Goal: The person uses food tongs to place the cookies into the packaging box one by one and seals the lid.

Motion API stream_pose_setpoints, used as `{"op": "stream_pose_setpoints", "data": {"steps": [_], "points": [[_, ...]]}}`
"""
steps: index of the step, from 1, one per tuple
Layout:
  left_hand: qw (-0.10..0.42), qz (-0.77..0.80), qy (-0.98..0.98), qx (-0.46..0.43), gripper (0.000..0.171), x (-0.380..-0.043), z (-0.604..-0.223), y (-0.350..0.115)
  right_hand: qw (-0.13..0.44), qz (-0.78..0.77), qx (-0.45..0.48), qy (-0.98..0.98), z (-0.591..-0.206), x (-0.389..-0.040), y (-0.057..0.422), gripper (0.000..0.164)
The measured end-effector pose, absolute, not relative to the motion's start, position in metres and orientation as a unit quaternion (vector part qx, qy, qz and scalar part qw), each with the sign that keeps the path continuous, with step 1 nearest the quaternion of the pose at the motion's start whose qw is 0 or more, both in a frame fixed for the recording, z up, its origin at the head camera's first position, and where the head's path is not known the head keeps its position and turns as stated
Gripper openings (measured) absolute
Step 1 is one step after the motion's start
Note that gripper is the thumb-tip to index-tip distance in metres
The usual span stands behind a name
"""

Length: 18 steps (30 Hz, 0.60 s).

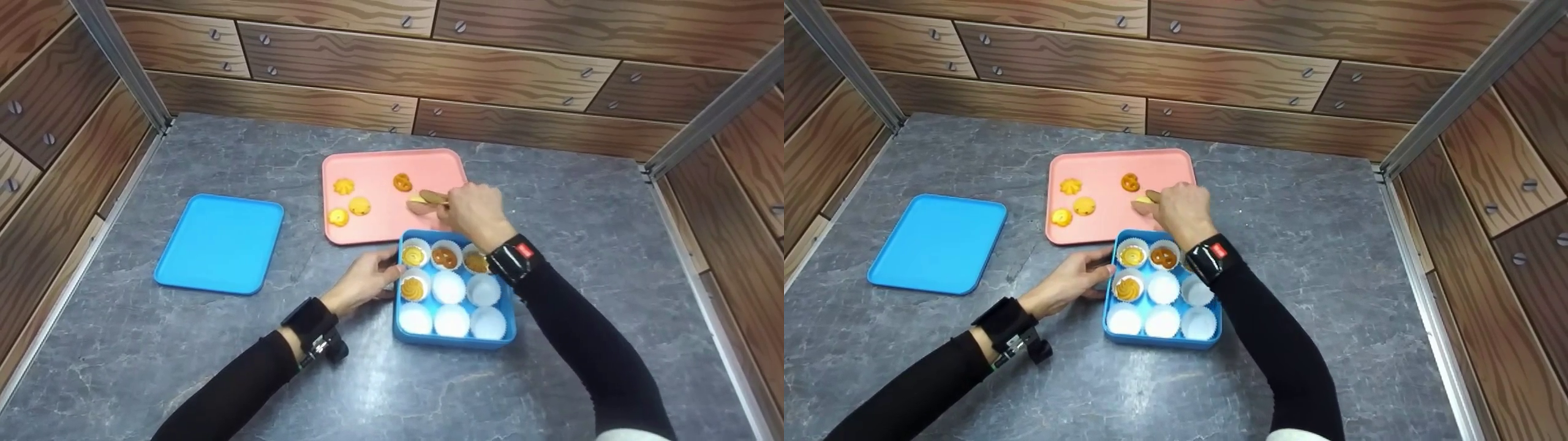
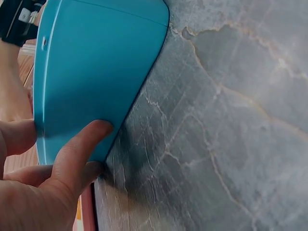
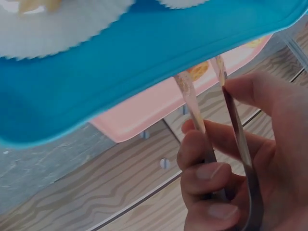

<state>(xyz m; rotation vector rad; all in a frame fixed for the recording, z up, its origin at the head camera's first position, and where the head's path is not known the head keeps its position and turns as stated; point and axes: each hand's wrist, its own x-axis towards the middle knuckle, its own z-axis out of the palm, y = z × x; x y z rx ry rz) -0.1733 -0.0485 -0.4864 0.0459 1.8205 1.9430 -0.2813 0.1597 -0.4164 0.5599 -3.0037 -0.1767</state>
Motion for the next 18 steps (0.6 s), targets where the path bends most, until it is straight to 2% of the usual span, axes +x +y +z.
{"op": "stream_pose_setpoints", "data": {"steps": [13,18], "points": [[0.240,0.713,0.659,0.013,0.060,-0.174,-0.486,-0.047,0.009,-0.039,0.206,-0.978,-0.417,-0.287,0.178,0.031],[0.242,0.719,0.651,0.014,0.060,-0.173,-0.487,-0.046,-0.035,0.017,0.209,-0.977,-0.416,-0.291,0.185,0.030]]}}
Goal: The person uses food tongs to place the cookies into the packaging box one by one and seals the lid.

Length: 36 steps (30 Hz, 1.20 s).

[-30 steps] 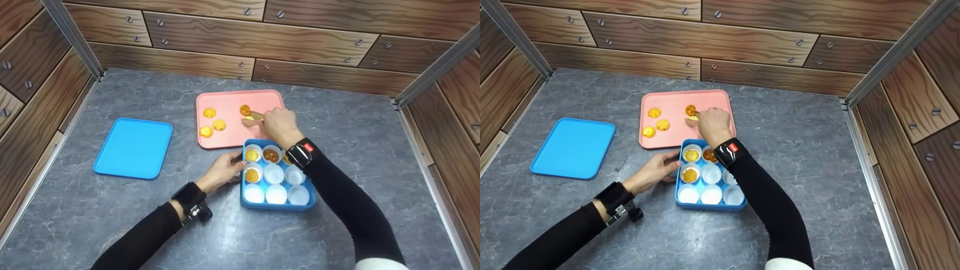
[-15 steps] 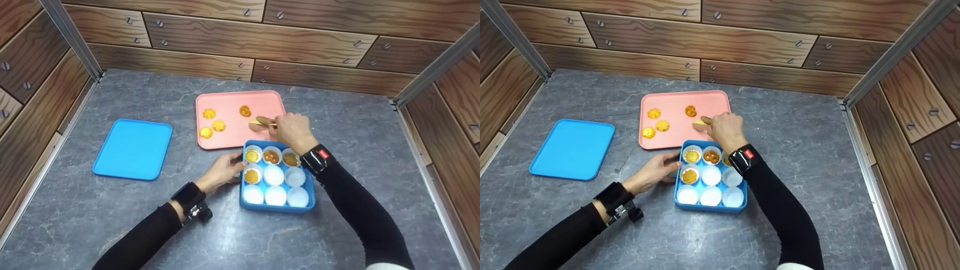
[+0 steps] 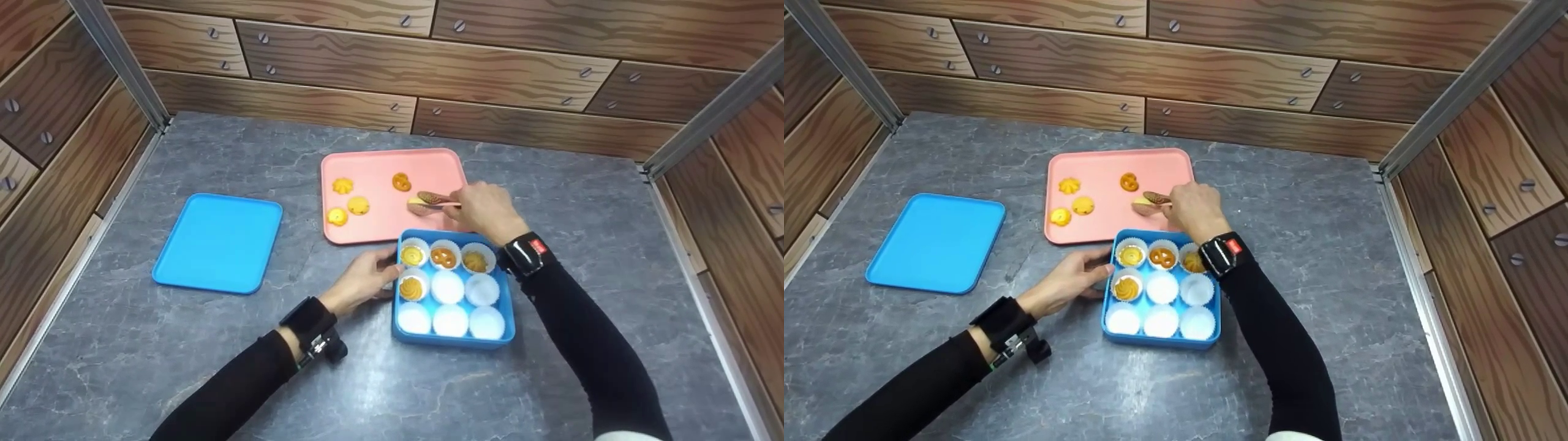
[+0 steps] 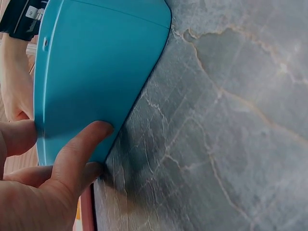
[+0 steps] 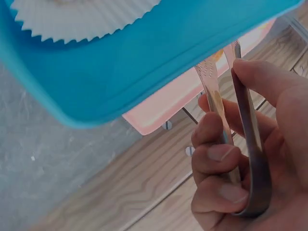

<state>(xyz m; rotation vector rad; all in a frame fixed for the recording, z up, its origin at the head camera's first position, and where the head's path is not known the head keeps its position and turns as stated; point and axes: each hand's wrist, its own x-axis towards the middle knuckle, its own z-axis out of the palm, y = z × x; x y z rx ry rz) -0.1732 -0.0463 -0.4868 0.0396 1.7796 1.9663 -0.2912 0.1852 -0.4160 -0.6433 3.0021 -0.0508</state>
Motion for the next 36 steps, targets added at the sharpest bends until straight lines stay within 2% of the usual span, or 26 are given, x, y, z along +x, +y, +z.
{"op": "stream_pose_setpoints", "data": {"steps": [5,10,18,25,36], "points": [[0.248,0.718,0.651,0.006,0.062,-0.174,-0.485,-0.048,0.089,-0.076,-0.181,0.976,-0.415,-0.296,0.191,0.038],[0.246,0.712,0.657,0.005,0.062,-0.174,-0.484,-0.048,0.093,-0.083,-0.176,0.977,-0.413,-0.295,0.197,0.042],[0.249,0.718,0.650,0.004,0.062,-0.174,-0.485,-0.048,0.056,-0.076,-0.210,0.973,-0.407,-0.285,0.203,0.041],[0.242,0.720,0.651,0.003,0.061,-0.176,-0.486,-0.045,0.001,-0.093,-0.250,0.964,-0.396,-0.267,0.213,0.035],[0.222,0.706,0.672,-0.004,0.060,-0.168,-0.489,-0.042,-0.043,-0.125,-0.273,0.953,-0.386,-0.235,0.240,0.040]]}}
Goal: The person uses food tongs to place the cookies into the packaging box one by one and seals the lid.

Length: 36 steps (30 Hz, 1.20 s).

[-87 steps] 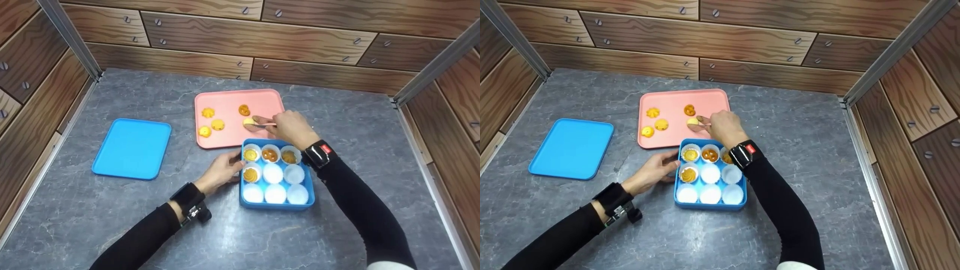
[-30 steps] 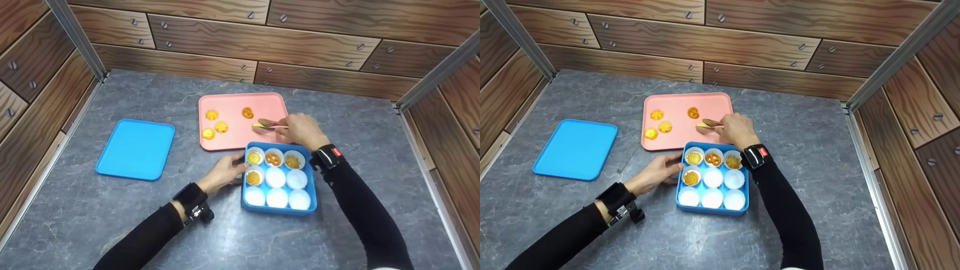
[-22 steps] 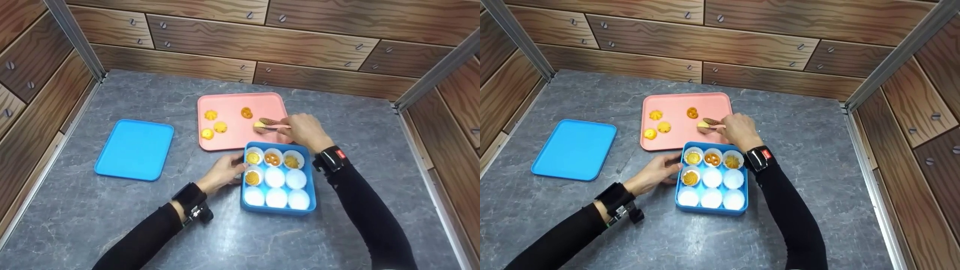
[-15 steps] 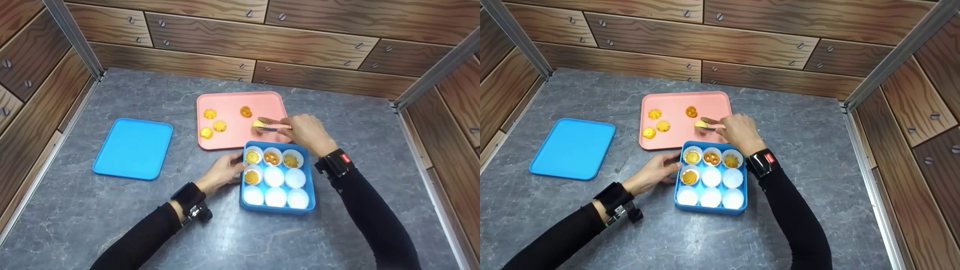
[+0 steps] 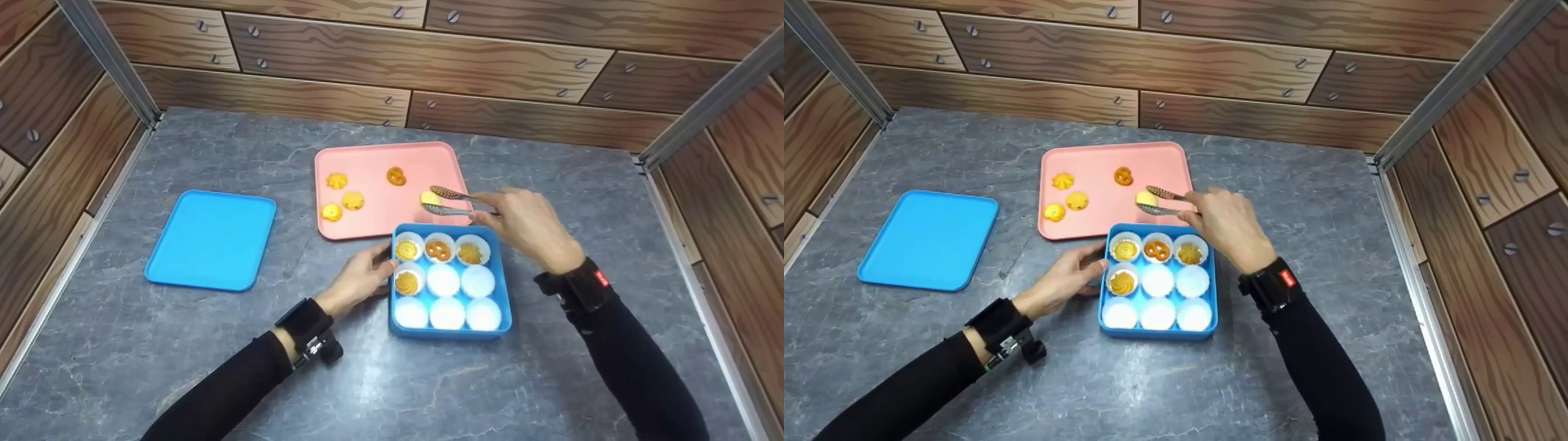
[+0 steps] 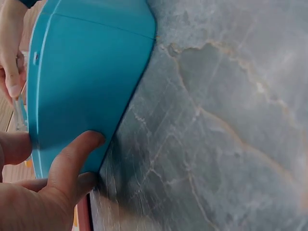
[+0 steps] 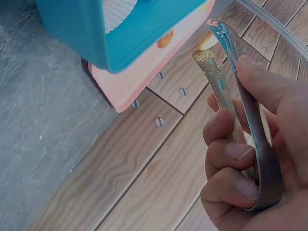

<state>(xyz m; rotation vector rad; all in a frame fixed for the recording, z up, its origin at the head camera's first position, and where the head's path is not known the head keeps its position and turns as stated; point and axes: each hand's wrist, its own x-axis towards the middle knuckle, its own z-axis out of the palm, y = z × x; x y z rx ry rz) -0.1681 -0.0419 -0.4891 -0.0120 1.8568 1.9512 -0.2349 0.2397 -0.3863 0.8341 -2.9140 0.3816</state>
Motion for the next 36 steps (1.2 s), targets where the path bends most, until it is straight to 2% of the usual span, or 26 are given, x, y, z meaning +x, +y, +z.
{"op": "stream_pose_setpoints", "data": {"steps": [12,36], "points": [[0.175,0.652,0.737,0.028,0.059,-0.168,-0.489,-0.040,0.079,0.126,0.288,-0.946,-0.370,-0.218,0.244,0.042],[0.192,0.657,0.729,0.007,0.061,-0.183,-0.485,-0.034,0.045,0.079,0.324,-0.942,-0.377,-0.171,0.282,0.043]]}}
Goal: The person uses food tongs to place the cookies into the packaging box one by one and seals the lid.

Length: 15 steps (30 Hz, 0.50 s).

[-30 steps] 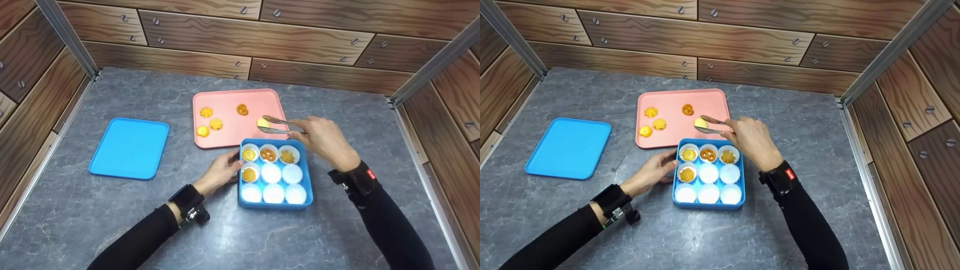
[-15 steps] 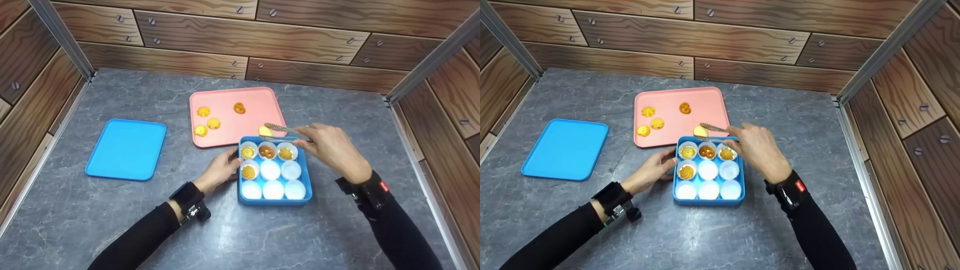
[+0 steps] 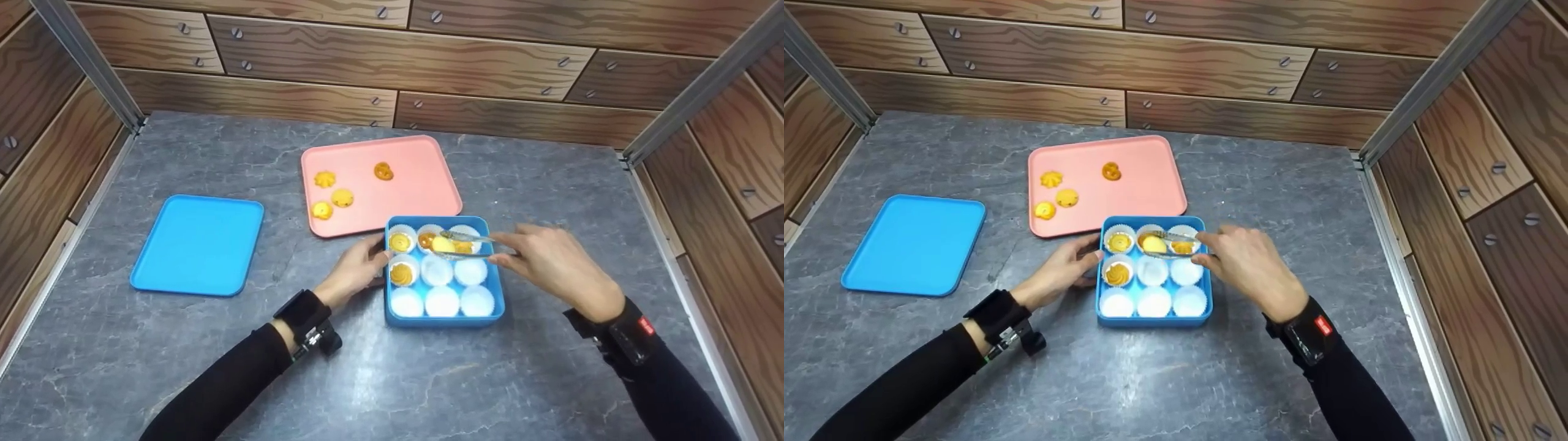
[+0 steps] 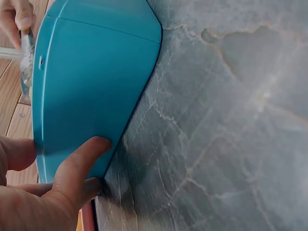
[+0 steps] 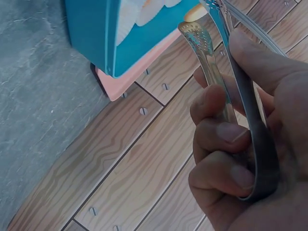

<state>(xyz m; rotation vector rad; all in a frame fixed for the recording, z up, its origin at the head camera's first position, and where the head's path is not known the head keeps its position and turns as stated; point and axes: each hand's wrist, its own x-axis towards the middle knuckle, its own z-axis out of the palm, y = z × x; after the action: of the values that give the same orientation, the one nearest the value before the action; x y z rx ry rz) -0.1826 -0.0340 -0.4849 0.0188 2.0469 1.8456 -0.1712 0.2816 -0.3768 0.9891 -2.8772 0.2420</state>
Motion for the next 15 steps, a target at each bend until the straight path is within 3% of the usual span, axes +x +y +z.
{"op": "stream_pose_setpoints", "data": {"steps": [15], "points": [[0.204,0.682,0.703,-0.001,0.060,-0.189,-0.485,-0.033,-0.011,0.064,0.312,-0.948,-0.391,-0.167,0.278,0.040]]}}
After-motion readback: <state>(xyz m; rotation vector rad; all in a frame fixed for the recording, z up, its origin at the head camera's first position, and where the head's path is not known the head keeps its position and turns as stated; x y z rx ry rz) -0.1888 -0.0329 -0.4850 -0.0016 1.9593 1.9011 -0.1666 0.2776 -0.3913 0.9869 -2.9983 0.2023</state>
